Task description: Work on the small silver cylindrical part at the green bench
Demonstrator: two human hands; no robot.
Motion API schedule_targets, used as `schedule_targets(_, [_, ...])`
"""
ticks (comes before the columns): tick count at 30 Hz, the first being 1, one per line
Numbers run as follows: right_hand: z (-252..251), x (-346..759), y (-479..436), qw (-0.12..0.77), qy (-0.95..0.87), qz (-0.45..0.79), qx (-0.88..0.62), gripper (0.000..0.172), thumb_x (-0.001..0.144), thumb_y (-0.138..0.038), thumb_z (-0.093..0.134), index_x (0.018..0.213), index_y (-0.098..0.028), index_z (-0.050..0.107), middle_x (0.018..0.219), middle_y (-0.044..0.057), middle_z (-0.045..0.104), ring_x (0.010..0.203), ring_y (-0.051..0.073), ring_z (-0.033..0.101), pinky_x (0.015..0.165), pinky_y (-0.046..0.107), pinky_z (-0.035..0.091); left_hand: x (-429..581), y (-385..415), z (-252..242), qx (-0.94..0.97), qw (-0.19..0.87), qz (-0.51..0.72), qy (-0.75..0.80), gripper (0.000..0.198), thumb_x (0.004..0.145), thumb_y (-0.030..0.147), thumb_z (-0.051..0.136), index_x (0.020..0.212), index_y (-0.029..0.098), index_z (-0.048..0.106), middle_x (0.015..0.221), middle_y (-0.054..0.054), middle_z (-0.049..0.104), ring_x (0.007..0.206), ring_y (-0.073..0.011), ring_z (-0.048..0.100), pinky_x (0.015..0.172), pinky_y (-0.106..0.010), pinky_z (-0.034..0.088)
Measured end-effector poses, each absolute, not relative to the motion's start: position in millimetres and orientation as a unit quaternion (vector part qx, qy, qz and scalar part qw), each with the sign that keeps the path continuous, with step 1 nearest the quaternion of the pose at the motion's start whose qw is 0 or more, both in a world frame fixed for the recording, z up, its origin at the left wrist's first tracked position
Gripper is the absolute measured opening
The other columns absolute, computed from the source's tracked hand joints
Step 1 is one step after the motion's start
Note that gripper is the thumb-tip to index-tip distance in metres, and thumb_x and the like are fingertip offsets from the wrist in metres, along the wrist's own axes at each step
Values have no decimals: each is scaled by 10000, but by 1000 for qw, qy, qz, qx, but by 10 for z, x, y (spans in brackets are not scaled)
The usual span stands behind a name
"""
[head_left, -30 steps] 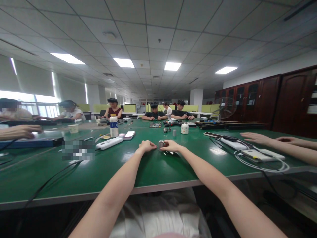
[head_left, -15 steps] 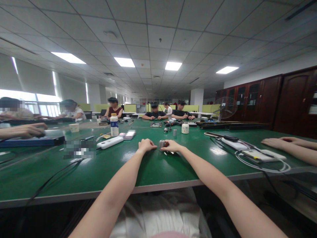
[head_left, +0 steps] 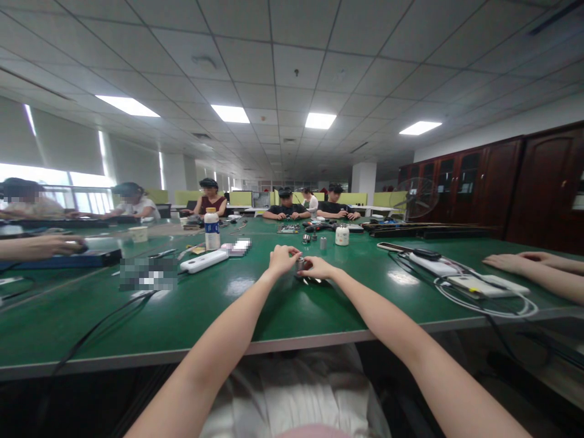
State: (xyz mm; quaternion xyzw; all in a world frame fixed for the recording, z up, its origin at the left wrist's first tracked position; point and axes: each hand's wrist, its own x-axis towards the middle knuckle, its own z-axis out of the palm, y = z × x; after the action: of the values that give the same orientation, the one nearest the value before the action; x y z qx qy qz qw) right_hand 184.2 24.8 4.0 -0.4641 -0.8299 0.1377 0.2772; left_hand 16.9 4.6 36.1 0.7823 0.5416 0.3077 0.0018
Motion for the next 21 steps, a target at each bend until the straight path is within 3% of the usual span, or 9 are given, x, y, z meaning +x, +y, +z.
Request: schedule_targets(21, [49,1844,232,277,-828,133,-469,369,714,-339,769,1004,-145,652,865,42,693,796,181,646,725,274,501,144,43,389,778,-23,305,548,286,923,377,541,1102,164,611,1194,-90,591,1093,-238,558,951,-469,436])
